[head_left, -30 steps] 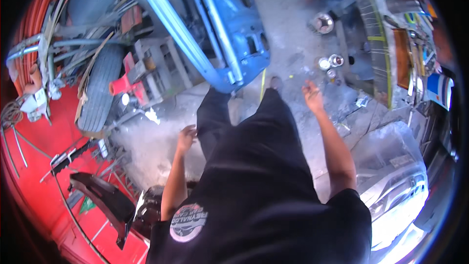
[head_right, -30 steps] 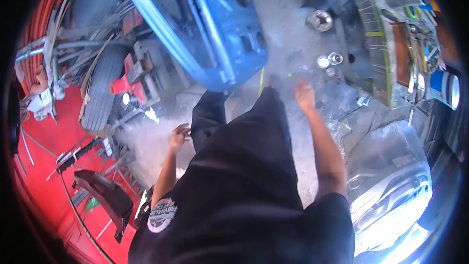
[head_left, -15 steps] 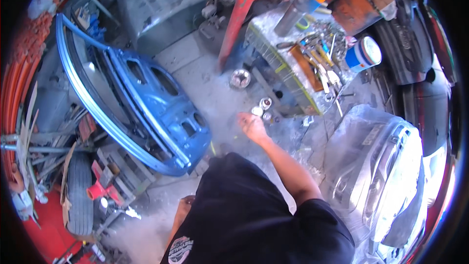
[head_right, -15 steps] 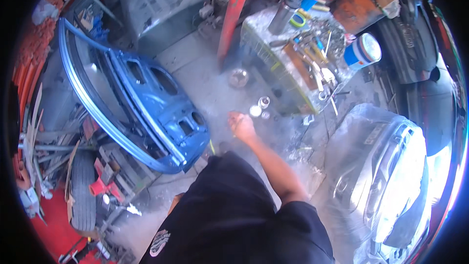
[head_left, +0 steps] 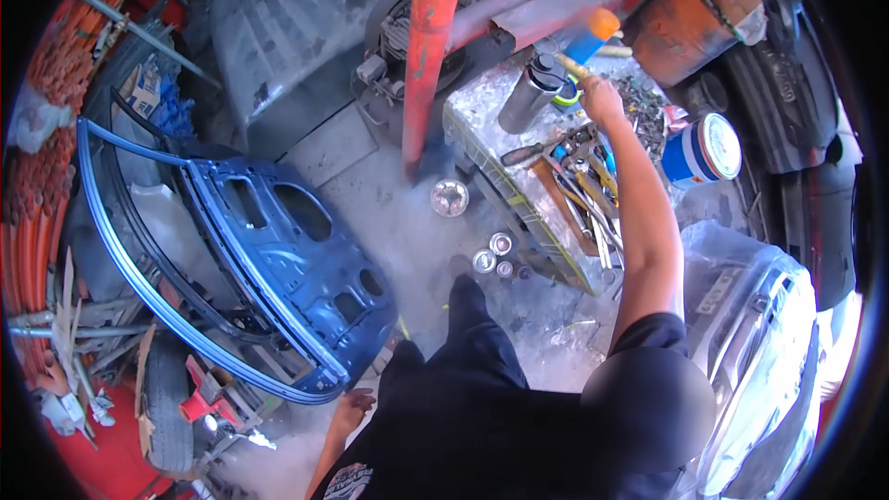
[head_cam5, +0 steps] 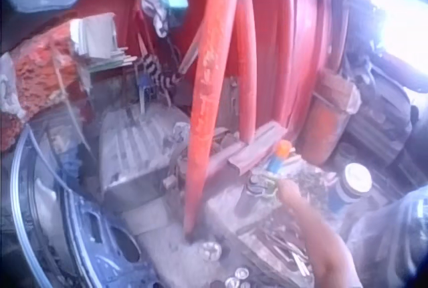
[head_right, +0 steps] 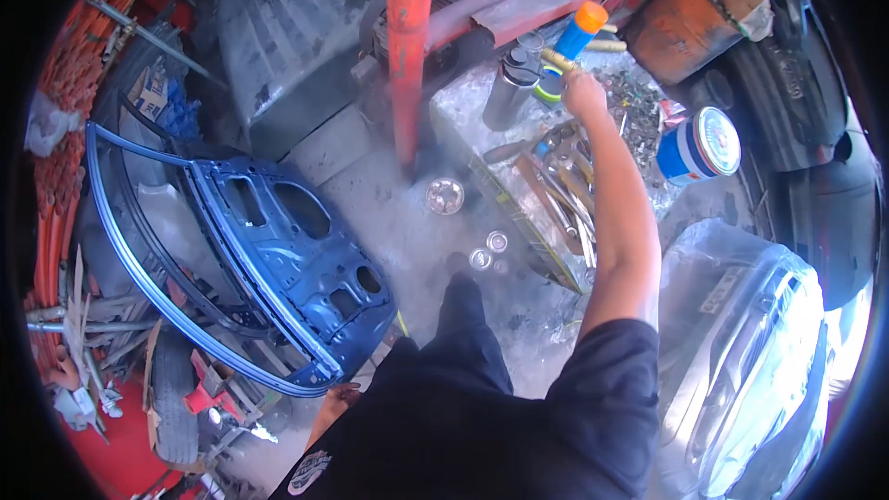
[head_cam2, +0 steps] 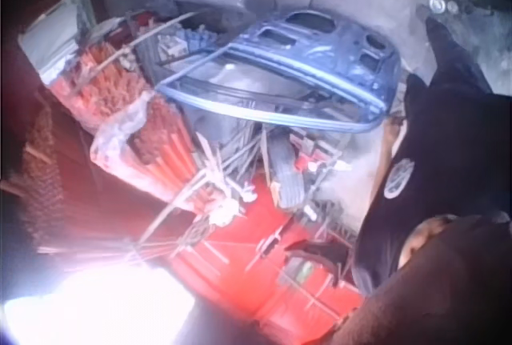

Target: The person mixes black paint in a small container and pours it into a spray gun. They then apply masking tape to a black car bumper and spray paint the surface with the spray gun.

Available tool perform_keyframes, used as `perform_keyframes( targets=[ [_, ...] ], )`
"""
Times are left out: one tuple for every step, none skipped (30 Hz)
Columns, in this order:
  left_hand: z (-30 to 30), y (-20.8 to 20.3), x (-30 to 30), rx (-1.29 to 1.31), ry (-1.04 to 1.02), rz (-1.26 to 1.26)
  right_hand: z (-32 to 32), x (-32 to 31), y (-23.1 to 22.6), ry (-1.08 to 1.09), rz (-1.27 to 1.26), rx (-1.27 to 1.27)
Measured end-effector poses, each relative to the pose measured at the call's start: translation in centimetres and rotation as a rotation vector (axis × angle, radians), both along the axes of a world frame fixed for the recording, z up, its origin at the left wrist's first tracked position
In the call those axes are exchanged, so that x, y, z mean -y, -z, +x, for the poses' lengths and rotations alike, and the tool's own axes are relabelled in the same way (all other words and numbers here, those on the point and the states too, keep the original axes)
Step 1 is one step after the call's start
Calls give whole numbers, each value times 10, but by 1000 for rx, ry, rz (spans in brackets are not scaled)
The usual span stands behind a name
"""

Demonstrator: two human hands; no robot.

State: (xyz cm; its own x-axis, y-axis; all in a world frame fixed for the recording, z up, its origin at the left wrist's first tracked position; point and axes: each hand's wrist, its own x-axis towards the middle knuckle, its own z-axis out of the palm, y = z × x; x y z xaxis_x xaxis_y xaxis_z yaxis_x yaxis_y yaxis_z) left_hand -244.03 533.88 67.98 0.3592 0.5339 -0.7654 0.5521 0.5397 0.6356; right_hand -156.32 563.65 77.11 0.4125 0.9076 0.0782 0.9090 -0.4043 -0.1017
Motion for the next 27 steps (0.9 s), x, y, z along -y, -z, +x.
perform_keyframes(
  targets=[
    [8, -3, 3, 12, -46, -33, 10, -16, 24, -19, -91, 6],
    [22, -10, 3, 31, -99, -54, 11, -35, 34, -46, -172, 19],
    [33, -19, 1, 0, -114, -46, 11, -48, 43, -72, -253, 33],
    [43, -26, -4, -32, -126, -39, 12, -55, 51, -47, -338, 51],
    [59, -39, -9, -63, -143, -33, 7, -59, 55, -65, -346, 14],
    [87, -68, -27, -169, -193, -95, 3, -61, 55, -82, -351, -13],
    [89, -71, -32, -187, -172, -70, 4, -60, 57, -87, -360, -40],
    [89, -69, -38, -197, -147, -40, 7, -63, 60, -116, -409, -11],
    [95, -66, -49, -194, -119, -4, 16, -63, 64, -143, -426, 30],
    [98, -64, -59, -218, -106, -1, 22, -60, 70, -166, -442, 69],
    [110, -66, -71, -215, -83, 38, 28, -60, 70, -193, -455, 111],
    [124, -74, -82, -216, -64, 76, 26, -59, 57, -174, -417, 109],
    [134, -78, -93, -217, -43, 114, 27, -54, 40, -189, -329, 66],
    [141, -78, -102, -244, -46, 124, 23, -42, 8, -201, -247, 21],
    [153, -81, -114, -200, -44, 169, 22, -26, -16, -205, -166, -16],
    [170, -86, -131, -145, -36, 222, 34, -4, -30, -147, -70, -158],
    [189, -92, -148, -88, -36, 282, 35, 20, -48, -128, 74, -299],
    [206, -96, -159, -24, -62, 300, 27, 44, -69, -123, 219, -437],
    [224, -100, -170, 58, -78, 361, 14, 66, -89, -32, 271, -667],
    [240, -105, -177, 136, -98, 416, -14, 84, -116, -45, 341, -840],
    [259, -113, -185, 212, -118, 469, -40, 100, -139, -59, 348, -890],
    [280, -126, -192, 284, -151, 507, -72, 112, -155, -47, 393, -962],
    [301, -143, -201, 348, -176, 541, -108, 125, -181, -88, 358, -969],
    [322, -165, -211, 402, -115, 668, -133, 136, -189, -147, 331, -928],
    [342, -190, -220, 454, -53, 794, -167, 147, -200, -146, 349, -975],
    [354, -215, -228, 538, 6, 846, -195, 153, -204, -179, 345, -976],
    [362, -241, -232, 616, 58, 894, -221, 157, -208, -217, 332, -980]
  ],
)
